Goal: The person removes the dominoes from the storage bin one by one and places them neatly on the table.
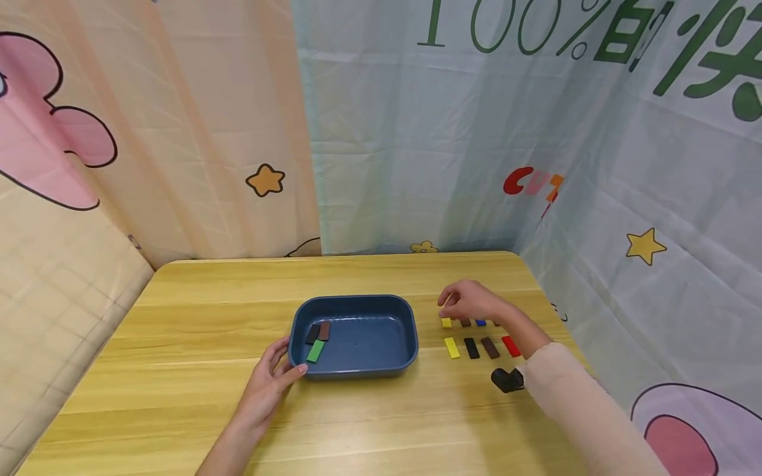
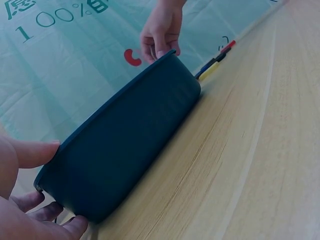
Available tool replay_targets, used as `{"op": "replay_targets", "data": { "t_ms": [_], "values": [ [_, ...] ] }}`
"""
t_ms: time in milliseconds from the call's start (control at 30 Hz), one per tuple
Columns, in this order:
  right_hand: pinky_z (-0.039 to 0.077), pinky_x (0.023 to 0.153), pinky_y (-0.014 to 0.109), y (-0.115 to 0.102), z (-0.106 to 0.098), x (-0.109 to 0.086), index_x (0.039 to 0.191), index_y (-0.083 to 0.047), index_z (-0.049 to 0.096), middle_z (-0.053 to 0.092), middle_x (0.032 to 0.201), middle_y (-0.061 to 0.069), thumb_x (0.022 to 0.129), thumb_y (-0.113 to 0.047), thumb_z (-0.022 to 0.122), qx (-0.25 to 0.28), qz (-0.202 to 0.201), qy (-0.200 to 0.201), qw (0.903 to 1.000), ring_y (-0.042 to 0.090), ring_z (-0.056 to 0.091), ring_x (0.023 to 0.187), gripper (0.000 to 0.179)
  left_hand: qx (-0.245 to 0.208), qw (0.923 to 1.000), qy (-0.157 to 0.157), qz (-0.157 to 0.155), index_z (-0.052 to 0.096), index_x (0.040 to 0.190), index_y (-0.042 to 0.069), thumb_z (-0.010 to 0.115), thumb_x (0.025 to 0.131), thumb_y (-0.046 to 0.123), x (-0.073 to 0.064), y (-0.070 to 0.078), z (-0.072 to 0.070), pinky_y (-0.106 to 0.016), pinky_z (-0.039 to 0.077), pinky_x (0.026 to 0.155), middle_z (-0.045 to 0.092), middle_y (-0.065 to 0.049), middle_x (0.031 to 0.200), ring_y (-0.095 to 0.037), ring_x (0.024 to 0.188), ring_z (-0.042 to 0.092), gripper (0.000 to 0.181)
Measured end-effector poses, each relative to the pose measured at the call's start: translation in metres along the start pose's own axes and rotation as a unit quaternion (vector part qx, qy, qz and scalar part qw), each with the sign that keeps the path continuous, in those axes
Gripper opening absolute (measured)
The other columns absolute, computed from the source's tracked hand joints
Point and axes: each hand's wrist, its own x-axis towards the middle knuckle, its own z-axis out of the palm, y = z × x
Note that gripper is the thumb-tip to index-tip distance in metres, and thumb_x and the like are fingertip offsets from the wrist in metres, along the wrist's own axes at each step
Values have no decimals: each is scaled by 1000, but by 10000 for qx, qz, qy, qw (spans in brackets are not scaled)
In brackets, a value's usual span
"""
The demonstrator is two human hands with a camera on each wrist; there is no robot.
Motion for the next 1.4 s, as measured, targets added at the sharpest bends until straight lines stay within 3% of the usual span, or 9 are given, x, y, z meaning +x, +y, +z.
{"op": "replay_targets", "data": {
  "t_ms": [300,533,733,1100,1400],
  "values": [
    [59,70,43,-21,8,22,111,2,71,72,87,1,95,-15,76,-79,-214,-176,9996,37,68,78,24,-13,10000,50,0,32,157,0,71,94,-4,-3,-2,-4,-31,49,103,30,-24,162,-42,144,38,74],
    [59,73,50,-40,13,38,112,1,72,73,86,3,96,-13,74,-95,-521,-413,9977,34,69,79,21,-52,9999,66,57,33,156,0,71,94,-5,-3,-2,-6,-32,49,104,30,-24,162,-42,144,38,73],
    [57,69,33,-53,21,49,114,2,72,74,89,1,96,-16,75,-165,-731,-623,9952,18,68,74,25,-84,9999,15,65,32,156,0,71,94,-4,-3,-2,-6,-33,48,106,29,-23,163,-41,146,36,73],
    [58,69,30,-69,38,69,111,2,73,73,86,-3,93,-18,78,-311,-1061,-767,9909,13,67,75,27,-159,9998,-11,95,32,156,-1,71,93,-6,-3,-3,-5,-30,50,102,29,-25,162,-43,145,36,75],
    [56,70,29,-77,49,79,108,0,74,72,82,-4,92,-16,80,-199,-1080,-858,9902,13,65,75,23,-250,9995,-120,114,35,154,-2,71,93,-7,-2,-4,3,-28,52,99,32,-24,161,-42,145,38,71]
  ]
}}
